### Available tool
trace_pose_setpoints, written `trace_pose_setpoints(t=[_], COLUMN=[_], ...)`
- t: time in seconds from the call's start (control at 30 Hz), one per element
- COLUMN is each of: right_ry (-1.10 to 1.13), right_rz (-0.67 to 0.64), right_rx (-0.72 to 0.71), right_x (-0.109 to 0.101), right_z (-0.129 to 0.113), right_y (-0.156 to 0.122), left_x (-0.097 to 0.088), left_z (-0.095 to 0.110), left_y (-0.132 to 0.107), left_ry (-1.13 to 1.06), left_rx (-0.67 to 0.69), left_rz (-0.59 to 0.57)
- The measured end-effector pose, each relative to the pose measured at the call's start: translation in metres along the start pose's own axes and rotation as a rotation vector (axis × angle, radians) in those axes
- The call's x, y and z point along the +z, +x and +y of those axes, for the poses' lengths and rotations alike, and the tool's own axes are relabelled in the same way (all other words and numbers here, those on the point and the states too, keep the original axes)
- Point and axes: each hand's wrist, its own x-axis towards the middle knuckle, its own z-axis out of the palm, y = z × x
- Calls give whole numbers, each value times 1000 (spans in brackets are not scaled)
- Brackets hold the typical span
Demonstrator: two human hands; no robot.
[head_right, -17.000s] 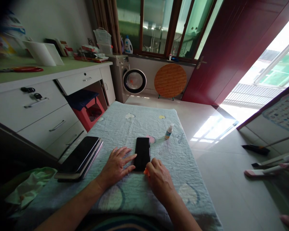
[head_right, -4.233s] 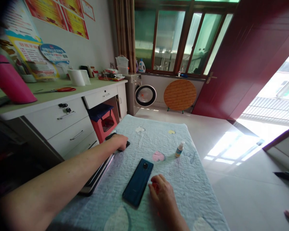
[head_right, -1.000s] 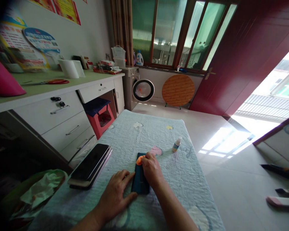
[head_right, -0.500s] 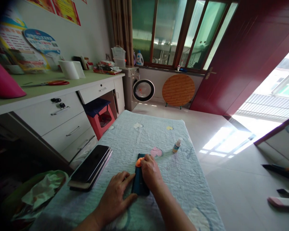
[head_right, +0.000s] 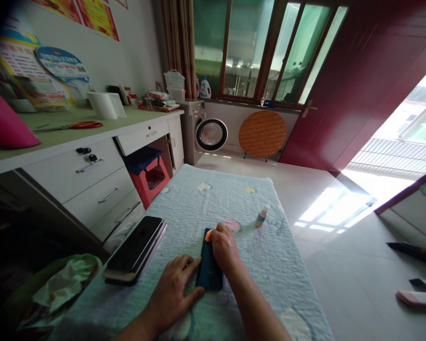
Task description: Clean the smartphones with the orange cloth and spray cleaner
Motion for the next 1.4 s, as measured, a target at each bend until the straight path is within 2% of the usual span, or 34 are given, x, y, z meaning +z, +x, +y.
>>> trace_pose_setpoints(t=[0.13, 0.3, 0.37, 0.47, 0.63, 0.8, 0.93, 1.13, 1.4], right_ry=[-5, -6, -15, -52, -180, -231, -256, -251, -194], right_rz=[-41, -194, -242, -263, -222, -209, -181, -141, -67], right_rx=[-59, -170, -182, -159, -137, -111, -41, 49, 103], right_x=[6, 0, -3, -4, 1, 4, 1, -15, -15], right_z=[-11, -20, -20, -17, -9, -1, 12, 32, 31], right_y=[-16, -31, -27, -11, 22, 39, 39, 22, 9], left_x=[1, 2, 3, 5, 7, 10, 14, 17, 16], left_z=[1, 6, 7, 8, 7, 8, 9, 13, 15], left_y=[-2, -4, -4, -4, -3, -3, -3, -5, -7], left_ry=[28, 49, 32, 27, 48, 71, 104, 143, 139], left_rx=[42, 284, 321, 306, 274, 277, 256, 234, 239], left_rz=[33, 64, 83, 87, 72, 81, 78, 93, 107])
